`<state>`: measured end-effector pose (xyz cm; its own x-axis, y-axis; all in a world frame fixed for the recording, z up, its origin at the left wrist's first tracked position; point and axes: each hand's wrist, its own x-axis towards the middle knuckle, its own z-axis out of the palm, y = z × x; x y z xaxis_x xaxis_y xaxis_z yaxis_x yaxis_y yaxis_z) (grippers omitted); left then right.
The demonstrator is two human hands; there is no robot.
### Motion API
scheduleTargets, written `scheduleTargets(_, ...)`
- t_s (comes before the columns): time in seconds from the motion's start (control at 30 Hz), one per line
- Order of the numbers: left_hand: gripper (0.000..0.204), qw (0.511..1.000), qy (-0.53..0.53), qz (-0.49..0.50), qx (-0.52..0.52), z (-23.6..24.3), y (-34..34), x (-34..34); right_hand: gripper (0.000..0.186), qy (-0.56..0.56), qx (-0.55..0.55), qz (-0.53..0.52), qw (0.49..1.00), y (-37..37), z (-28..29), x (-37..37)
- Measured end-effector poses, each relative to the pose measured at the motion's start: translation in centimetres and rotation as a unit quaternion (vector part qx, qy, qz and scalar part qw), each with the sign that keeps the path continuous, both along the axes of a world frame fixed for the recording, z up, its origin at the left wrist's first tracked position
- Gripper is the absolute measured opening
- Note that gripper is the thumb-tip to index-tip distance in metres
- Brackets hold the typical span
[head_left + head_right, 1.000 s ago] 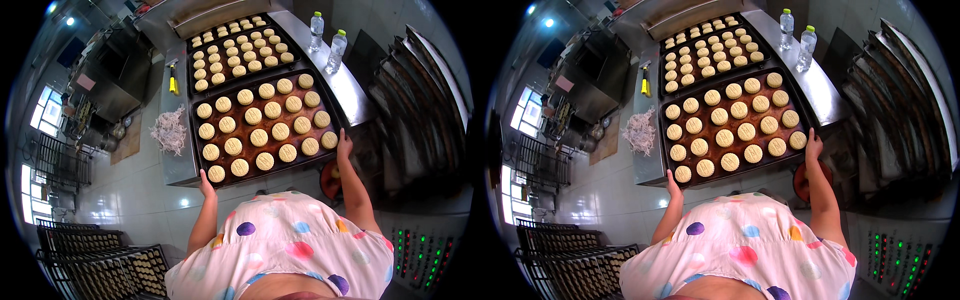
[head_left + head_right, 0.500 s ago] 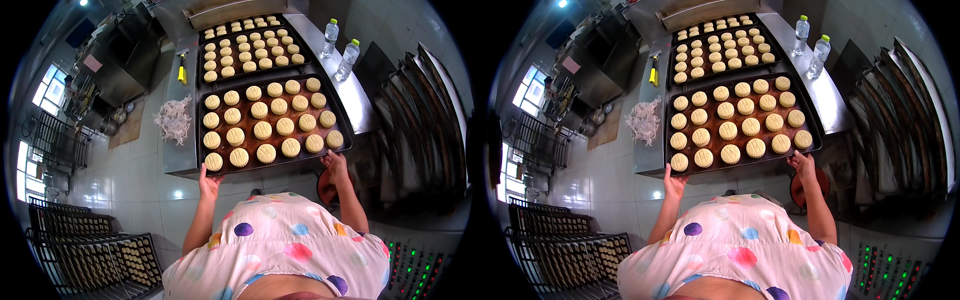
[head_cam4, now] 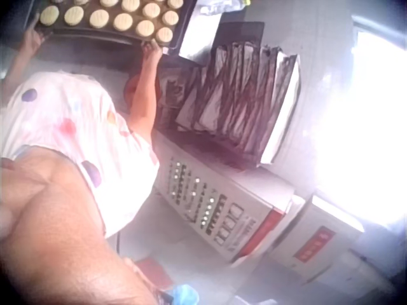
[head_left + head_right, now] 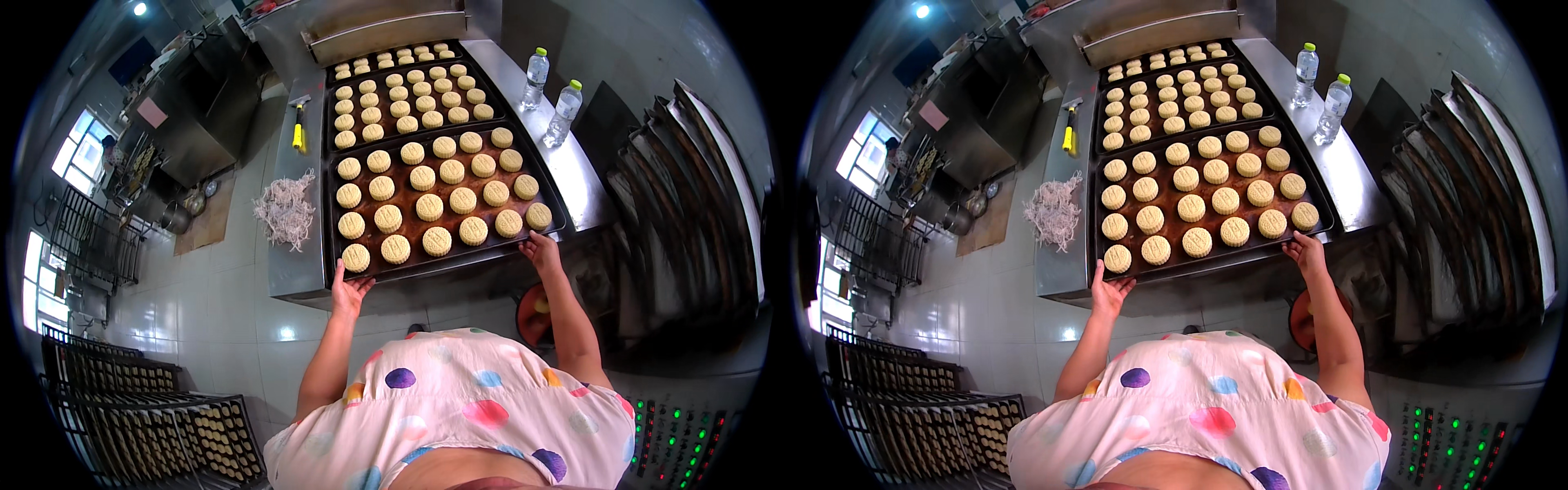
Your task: The person carries trays of cookies from a rack and slides them into an industrial oven.
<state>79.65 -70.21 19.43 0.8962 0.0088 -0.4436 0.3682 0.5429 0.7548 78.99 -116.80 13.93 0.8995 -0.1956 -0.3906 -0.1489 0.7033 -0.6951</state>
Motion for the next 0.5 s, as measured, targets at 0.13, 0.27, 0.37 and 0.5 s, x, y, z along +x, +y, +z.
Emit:
scheduleTargets(0.13,0.069,1.000,-0.004,-0.005,-0.001,-0.2,0.0,0.1,0.016,0.031,0.006,0.007,0.999,-0.2,0.1,0.2)
scheduleTargets(0.27,0.064,1.000,-0.007,0.001,-0.007,-0.5,0.0,0.5,0.020,0.040,-0.004,0.006,0.999,0.2,0.4,0.5)
scheduleTargets(0.37,0.048,0.999,-0.005,0.022,-0.040,-1.6,0.4,0.7,0.024,0.040,-0.027,0.018,0.999,0.2,0.5,0.5)
scheduleTargets(0.5,0.032,0.998,-0.030,0.006,-0.049,-3.5,1.3,0.9,0.030,0.034,-0.034,0.032,0.998,0.4,0.8,0.5)
